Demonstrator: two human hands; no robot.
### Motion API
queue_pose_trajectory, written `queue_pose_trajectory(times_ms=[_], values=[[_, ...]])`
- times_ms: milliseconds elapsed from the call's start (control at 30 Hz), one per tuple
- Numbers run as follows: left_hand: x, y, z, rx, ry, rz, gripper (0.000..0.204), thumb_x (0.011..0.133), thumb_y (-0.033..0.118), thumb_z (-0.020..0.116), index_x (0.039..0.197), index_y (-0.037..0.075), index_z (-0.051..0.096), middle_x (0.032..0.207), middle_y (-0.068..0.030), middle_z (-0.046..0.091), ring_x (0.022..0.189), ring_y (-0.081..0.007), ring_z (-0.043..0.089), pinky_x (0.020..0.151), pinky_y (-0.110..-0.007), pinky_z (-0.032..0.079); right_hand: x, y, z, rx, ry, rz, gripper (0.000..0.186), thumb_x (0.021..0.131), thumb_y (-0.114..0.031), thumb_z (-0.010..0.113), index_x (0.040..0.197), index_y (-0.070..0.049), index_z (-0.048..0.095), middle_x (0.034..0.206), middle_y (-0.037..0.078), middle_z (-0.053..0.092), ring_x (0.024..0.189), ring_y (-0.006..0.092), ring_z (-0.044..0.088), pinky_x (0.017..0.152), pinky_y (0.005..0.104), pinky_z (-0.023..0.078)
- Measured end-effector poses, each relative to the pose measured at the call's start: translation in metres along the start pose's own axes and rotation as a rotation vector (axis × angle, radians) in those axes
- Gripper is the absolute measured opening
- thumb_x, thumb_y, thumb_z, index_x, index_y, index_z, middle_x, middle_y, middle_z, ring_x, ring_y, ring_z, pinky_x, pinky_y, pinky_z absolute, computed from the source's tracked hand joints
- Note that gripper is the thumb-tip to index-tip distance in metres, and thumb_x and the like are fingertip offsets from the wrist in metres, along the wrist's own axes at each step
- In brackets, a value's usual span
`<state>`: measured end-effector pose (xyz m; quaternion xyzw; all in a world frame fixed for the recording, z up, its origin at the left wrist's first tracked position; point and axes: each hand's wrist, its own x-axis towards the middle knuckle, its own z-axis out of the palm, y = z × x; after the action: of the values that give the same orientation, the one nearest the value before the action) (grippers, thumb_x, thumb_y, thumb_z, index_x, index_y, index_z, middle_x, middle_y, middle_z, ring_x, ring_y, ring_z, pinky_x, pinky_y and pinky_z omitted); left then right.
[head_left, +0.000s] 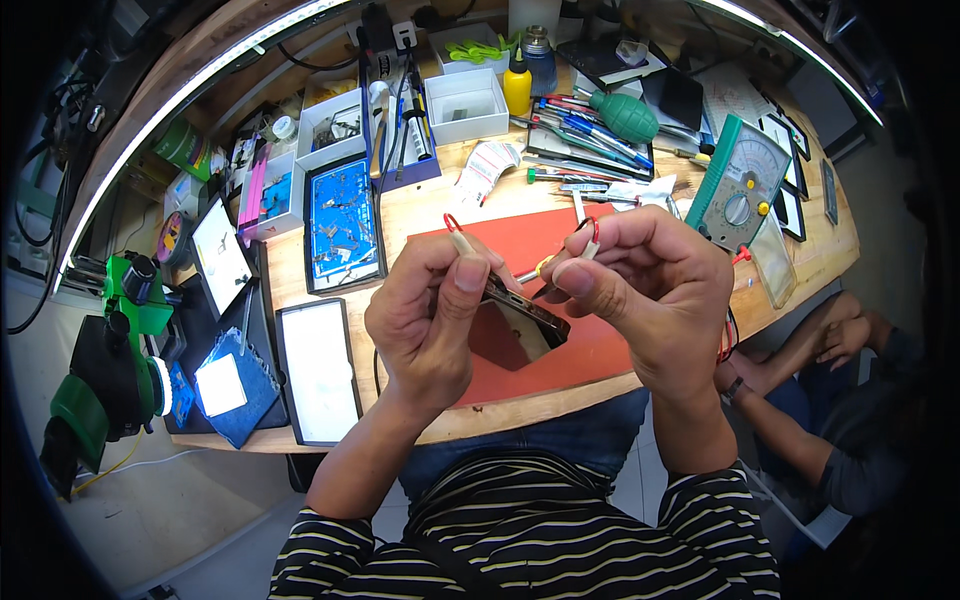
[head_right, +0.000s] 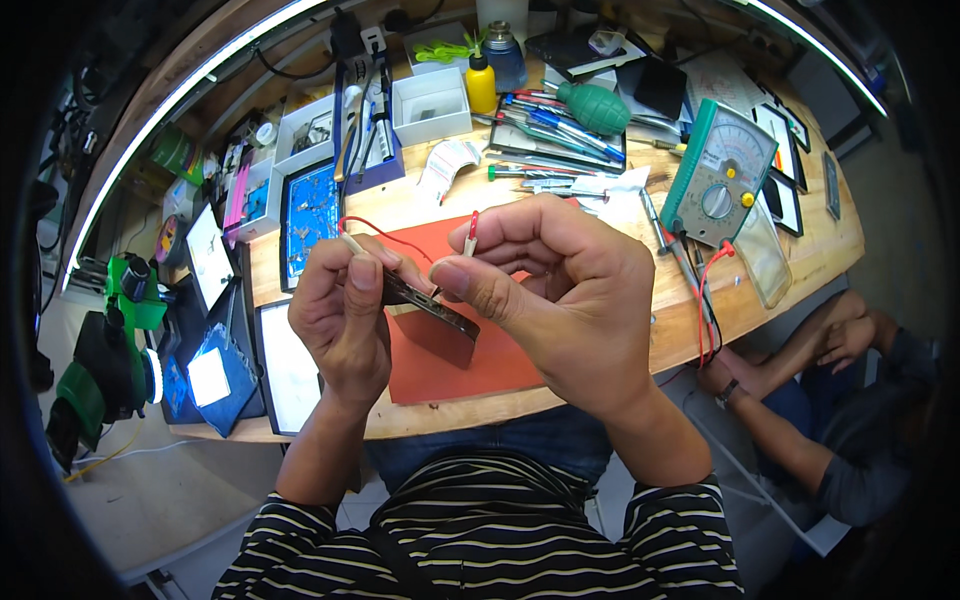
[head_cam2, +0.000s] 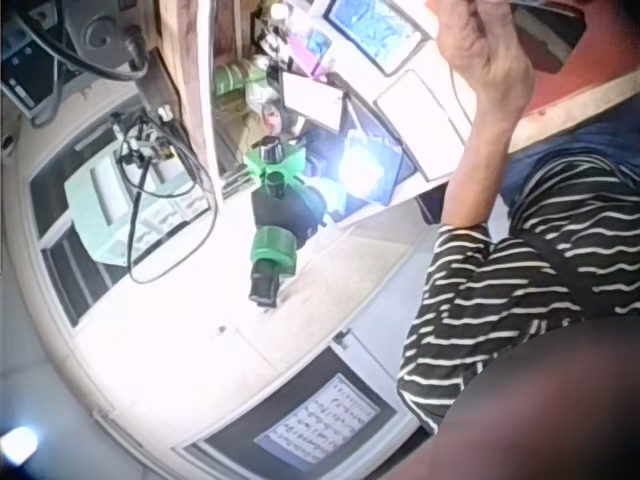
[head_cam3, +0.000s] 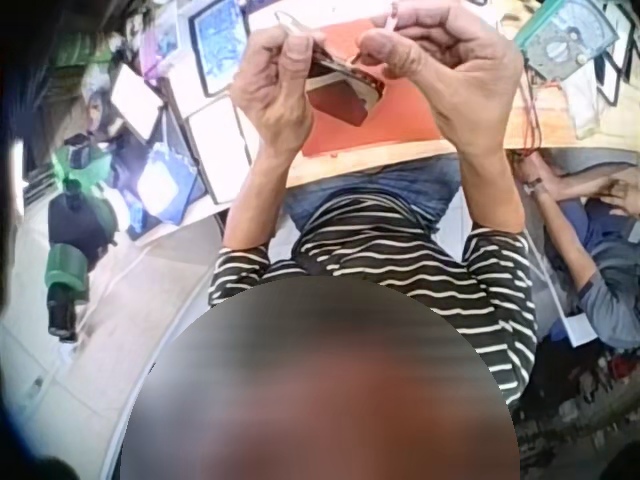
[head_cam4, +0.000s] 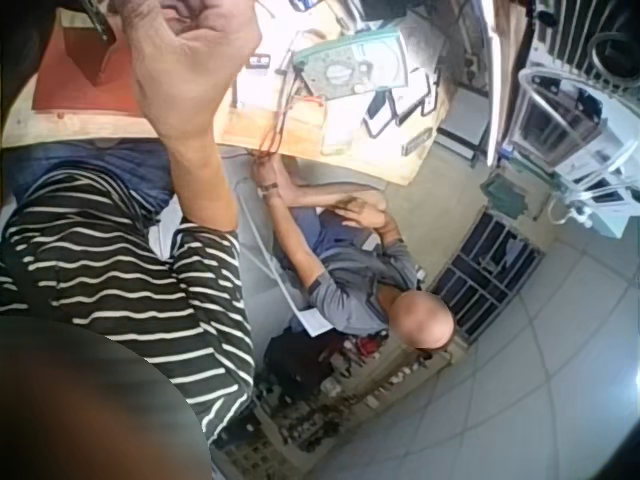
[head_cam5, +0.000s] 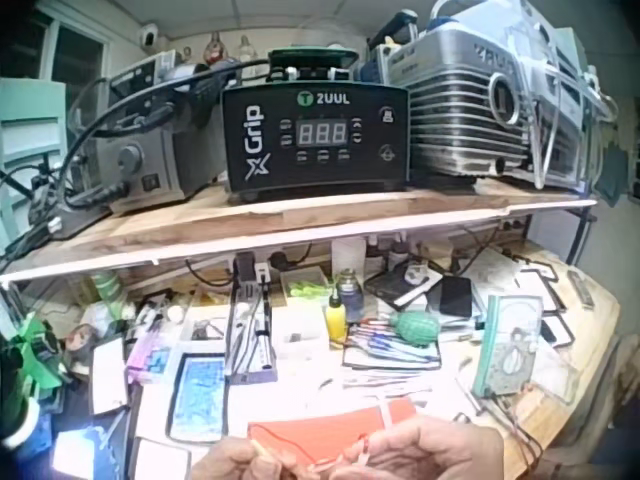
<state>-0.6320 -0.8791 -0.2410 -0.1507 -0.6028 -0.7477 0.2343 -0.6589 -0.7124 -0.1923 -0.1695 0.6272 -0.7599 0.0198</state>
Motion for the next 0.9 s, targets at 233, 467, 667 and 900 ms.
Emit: queue_pose_trajectory(times_ms=[233,467,667,900], values=[[-0.001,-0.003,-0.003,0.066,0.020,0.071,0.013,0.100,0.009,0.051,0.098,-0.004,0.053,0.084,-0.0087,0.061,0.073,-0.0105,0.056,0.067,-0.024,0.046,0.002,-0.002,0.008,-0.116,-0.029,-0.062,0.018,0.080,-0.003,0.077,0.087,0.004,0.063,0.078,0.006,0.066,0.069,0.0083,0.065,0.060,0.0189,0.054],[0.000,-0.007,-0.002,0.105,0.048,0.074,0.012,0.099,0.008,0.052,0.098,-0.004,0.054,0.084,-0.0068,0.061,0.072,-0.0075,0.055,0.065,-0.022,0.045,0.018,-0.002,0.007,0.054,-0.012,0.223,0.022,0.082,-0.015,0.077,0.081,0.001,0.061,0.069,0.006,0.064,0.055,0.0075,0.061,0.047,0.0192,0.050],[-0.001,-0.009,-0.003,0.148,0.053,0.026,0.018,0.100,0.016,0.053,0.095,-0.001,0.053,0.085,-0.0086,0.059,0.071,-0.0111,0.059,0.065,-0.024,0.049,0.029,0.012,0.006,0.292,-0.057,0.384,0.023,0.083,-0.017,0.076,0.077,-0.001,0.061,0.067,0.007,0.065,0.052,0.0085,0.062,0.041,0.0178,0.048],[-0.002,-0.009,-0.002,0.135,0.072,0.024,0.018,0.100,0.015,0.053,0.095,-0.002,0.055,0.084,-0.0079,0.059,0.070,-0.0104,0.059,0.065,-0.022,0.048,0.022,0.018,0.011,0.288,0.013,0.367,0.023,0.083,-0.016,0.076,0.076,-0.002,0.060,0.067,0.008,0.065,0.052,0.0082,0.062,0.041,0.0167,0.046]])
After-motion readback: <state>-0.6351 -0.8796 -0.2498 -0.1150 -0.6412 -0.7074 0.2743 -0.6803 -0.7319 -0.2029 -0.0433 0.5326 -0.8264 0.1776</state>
